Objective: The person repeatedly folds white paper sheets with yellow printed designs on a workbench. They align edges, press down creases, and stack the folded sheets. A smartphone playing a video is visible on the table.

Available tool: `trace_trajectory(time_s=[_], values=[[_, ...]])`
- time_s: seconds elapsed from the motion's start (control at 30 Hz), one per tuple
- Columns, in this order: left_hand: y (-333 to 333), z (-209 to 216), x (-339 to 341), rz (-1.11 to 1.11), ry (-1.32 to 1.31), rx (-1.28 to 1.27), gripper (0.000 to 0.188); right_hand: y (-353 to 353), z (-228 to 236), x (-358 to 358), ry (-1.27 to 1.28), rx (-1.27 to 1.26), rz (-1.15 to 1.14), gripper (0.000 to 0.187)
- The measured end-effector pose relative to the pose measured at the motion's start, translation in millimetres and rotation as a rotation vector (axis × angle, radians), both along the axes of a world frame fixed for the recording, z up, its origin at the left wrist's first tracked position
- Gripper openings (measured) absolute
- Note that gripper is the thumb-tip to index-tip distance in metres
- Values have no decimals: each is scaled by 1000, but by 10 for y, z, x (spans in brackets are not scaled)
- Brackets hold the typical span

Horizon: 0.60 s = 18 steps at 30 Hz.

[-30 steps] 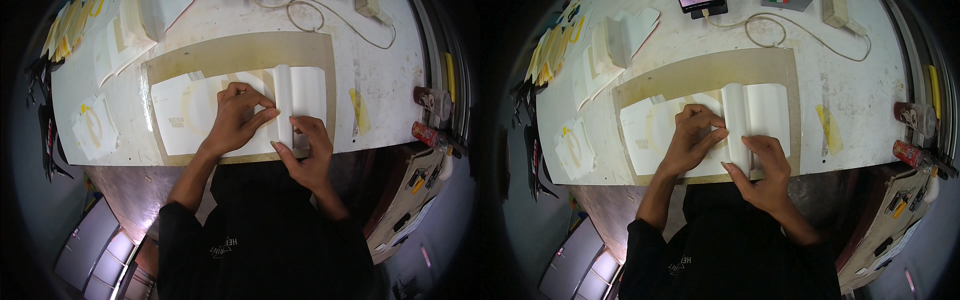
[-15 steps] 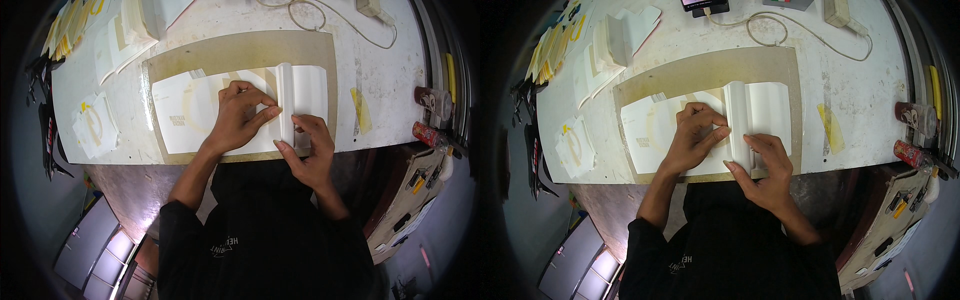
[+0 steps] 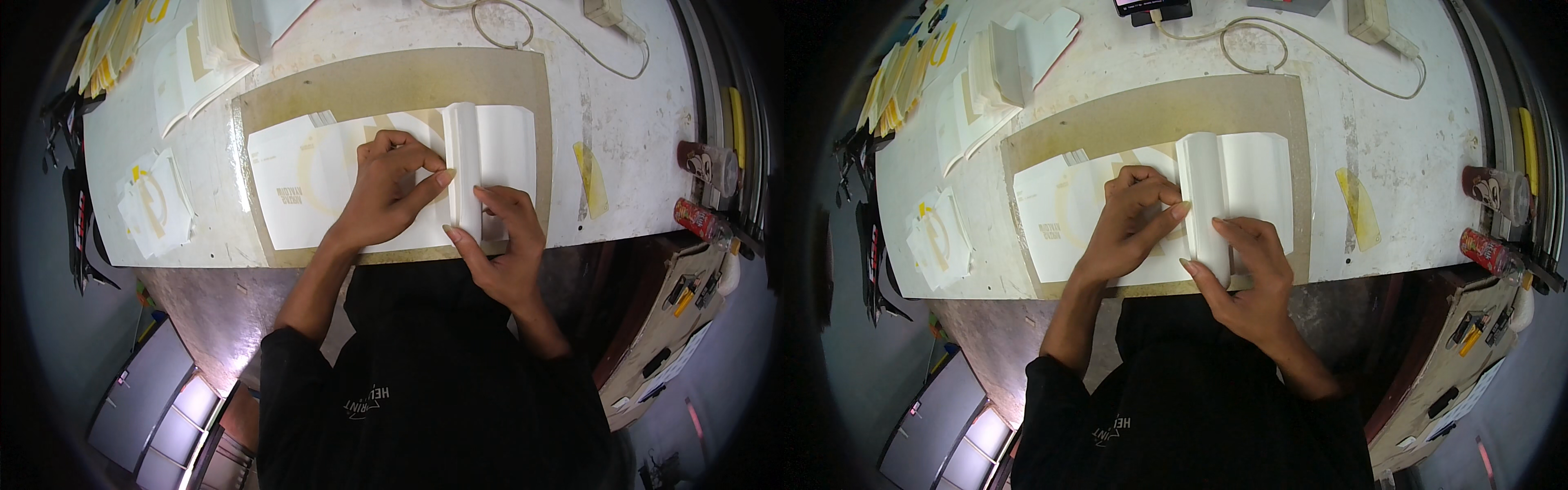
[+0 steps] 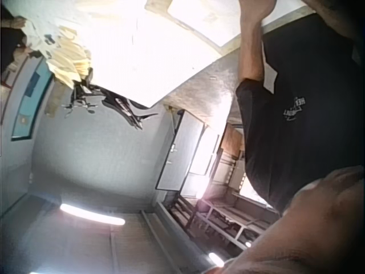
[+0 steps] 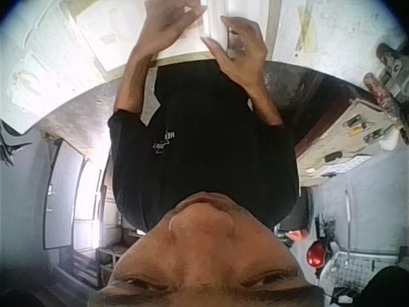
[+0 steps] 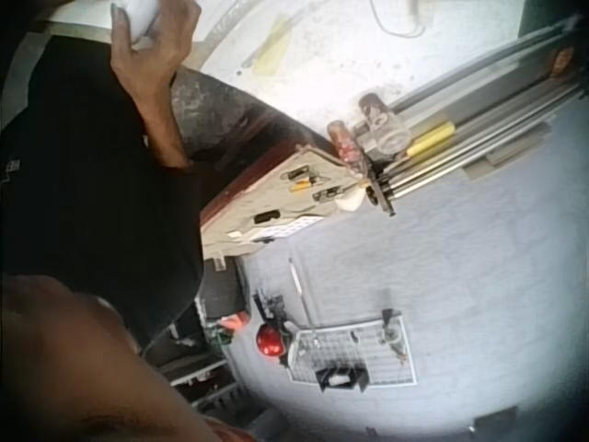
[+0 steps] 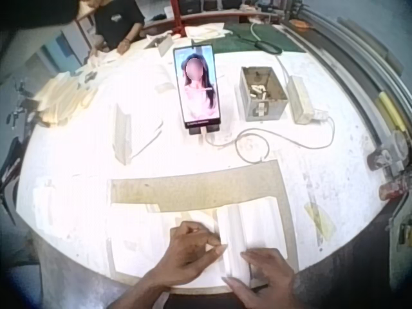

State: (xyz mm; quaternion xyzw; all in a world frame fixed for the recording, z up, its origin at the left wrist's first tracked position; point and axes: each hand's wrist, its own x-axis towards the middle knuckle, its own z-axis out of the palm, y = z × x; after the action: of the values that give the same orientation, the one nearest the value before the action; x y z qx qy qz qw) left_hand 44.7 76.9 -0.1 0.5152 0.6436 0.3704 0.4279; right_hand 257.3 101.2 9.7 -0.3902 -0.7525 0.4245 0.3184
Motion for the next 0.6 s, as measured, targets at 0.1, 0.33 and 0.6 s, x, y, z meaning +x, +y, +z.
trace_trajectory(time_s=[0.1, 0.33, 0.6], values=[[-6, 39, 1, 7, -19, 12, 15, -13, 15, -26, -34, 25, 3, 53], [-14, 15, -22, -19, -39, 29, 16, -11, -1, -31, -38, 69, 16, 51], [-13, -2, -5, -23, -10, 46, 19, -2, 11, -21, -28, 41, 18, 52]])
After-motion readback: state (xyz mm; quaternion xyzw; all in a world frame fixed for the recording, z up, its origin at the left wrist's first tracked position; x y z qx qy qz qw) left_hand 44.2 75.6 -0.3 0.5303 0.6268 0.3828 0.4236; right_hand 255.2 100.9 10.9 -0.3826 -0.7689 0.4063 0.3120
